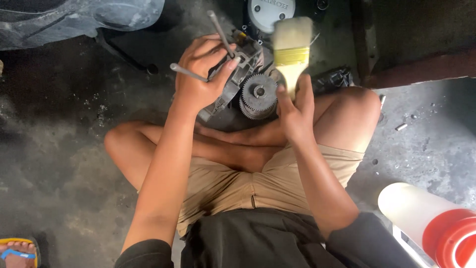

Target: Cleaning a motorcycle engine casing using a brush

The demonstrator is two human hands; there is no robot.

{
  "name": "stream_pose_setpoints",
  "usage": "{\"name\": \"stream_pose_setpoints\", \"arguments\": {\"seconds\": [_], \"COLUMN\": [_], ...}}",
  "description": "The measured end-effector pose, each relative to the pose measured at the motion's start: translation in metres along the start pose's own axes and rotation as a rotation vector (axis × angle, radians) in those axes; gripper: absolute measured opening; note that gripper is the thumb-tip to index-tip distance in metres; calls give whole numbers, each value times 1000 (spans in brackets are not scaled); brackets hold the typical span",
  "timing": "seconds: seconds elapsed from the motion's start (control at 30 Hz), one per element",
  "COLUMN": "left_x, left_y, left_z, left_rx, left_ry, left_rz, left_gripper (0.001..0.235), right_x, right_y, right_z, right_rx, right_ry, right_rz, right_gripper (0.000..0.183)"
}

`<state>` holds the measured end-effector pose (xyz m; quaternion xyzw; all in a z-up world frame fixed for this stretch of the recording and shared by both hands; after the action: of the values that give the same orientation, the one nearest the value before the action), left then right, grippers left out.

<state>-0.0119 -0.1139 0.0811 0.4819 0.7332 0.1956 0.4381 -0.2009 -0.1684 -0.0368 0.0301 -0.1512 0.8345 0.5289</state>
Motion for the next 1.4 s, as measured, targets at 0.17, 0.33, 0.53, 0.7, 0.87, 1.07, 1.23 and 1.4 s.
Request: {"name": "stream_pose_setpoints", "arguments": {"seconds": [0.17,0.33,0.53,0.7,0.87,1.07,1.23,1.4], "left_x": [-3,-3,7,12,23,20,17,13], "left_y": [0,7,-5,-16,-25,-7,-2,4], "left_z": [4,11,26,35,53,58,54,44], "left_rx": [2,236,572,987,1174,1148,1120,1053], "left_ry": [-18,13,46,136,16,19,37,60], "left_rz": [24,-33,-42,-104,-160,-157,-196,-261], "left_gripper": [17,31,39,63,60,57,52,42], "right_x": [-14,-10,-2,-4,-7,3,9,9], "right_y": [-16,-7,28,41,45,41,34,33], "right_z": [29,12,-19,-11,-5,3,0,-8], "right_rx": [205,156,110,-5,-16,24,22,35], "right_ry": [174,168,-3,-49,-46,-2,0,-16], "right_rz": [-36,-19,-119,-160,-145,-153,-130,-122], "right_gripper": [10,14,15,27,18,17,13,8]}}
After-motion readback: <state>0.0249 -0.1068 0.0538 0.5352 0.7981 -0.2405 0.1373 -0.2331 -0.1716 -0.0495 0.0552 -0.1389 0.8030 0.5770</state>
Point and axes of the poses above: each hand's wrist, its own x-axis away from the middle knuckle, its own y-axis out of the back of the hand, z = x × y, the point moved 8 cm from there along -x, towards the middle knuckle, and after that the axes turned 4 degrees about -x, right-handed, at the moved point
